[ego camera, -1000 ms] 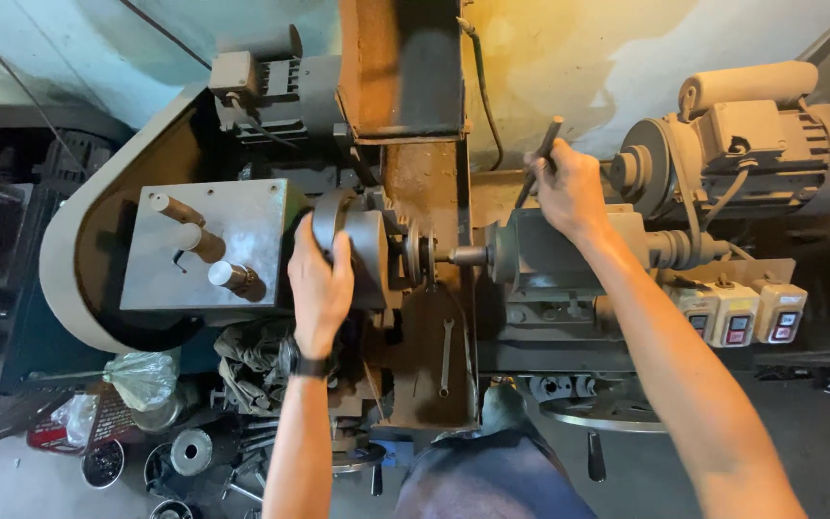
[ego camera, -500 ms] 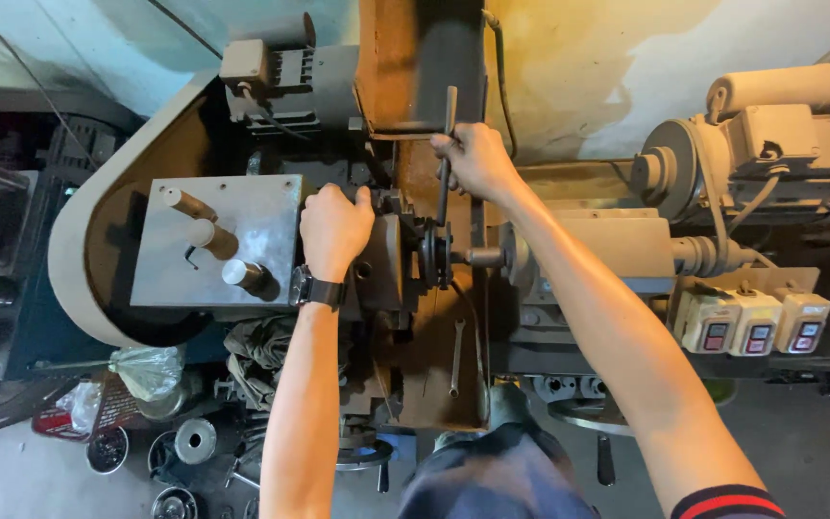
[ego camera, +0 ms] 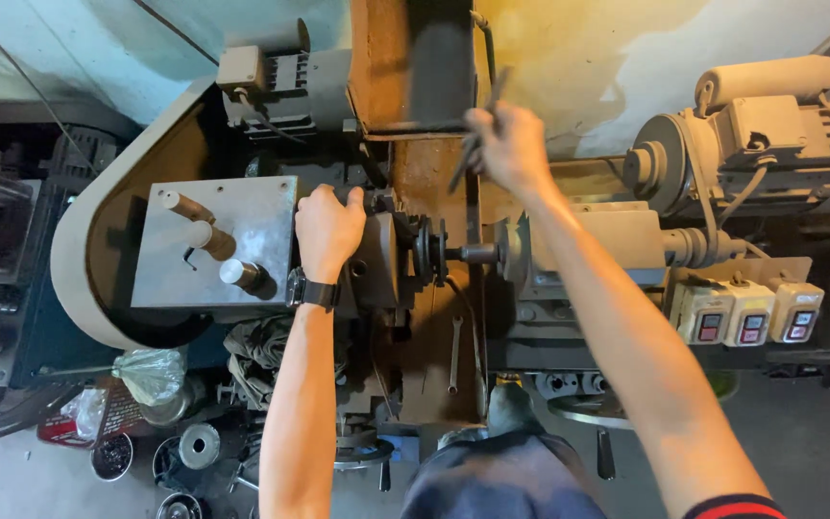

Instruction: The person assembles a mechanical component on a lathe, using a wrench to tighten bolts and a hammer to secure parts. They then attach a large cylindrical cover to the machine and operate the control switches.

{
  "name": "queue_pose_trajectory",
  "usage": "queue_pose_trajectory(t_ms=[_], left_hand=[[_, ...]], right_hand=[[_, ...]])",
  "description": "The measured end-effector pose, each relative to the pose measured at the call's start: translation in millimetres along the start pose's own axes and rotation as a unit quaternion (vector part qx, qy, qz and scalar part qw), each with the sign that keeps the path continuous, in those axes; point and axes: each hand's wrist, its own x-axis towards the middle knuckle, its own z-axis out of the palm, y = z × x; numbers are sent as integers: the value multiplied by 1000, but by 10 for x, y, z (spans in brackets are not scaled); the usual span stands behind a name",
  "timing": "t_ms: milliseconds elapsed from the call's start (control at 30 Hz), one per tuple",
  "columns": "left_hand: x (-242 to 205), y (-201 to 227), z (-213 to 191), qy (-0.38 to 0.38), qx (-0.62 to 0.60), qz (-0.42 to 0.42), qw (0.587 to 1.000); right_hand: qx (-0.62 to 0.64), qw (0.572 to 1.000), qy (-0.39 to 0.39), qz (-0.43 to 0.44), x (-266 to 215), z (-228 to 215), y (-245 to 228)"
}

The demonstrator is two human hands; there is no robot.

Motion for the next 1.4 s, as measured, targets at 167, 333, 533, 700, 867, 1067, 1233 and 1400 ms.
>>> queue_pose_trajectory(t_ms=[167,333,533,700,867,1067,1233,1400], left_hand=[[-378,187,-259,30,-57,-4,998],[-1184,65,-84,170,-228,24,958],[-2139,-632,817,181,-239,4,954],[-2126,-309,357,174,-228,-4,958],[-880,66,-226,238,-199,150,939],[-480,338,-457,-6,-121,-30,992],[-1319,-63,81,144,-208,26,967],[-2173,-628,771,220,-246,39,943]], right_hand=[[-10,993,37,-109,-327,-668,392],[-126,980,57,-142,-527,-863,586],[-204,962,38,-176,-547,-825,559],[-246,948,26,-199,-562,-794,491],[-243,947,27,-210,-528,-815,571],[-238,948,44,-206,-517,-840,588],[-236,954,52,-177,-581,-811,483],[-230,952,56,-194,-522,-802,593]])
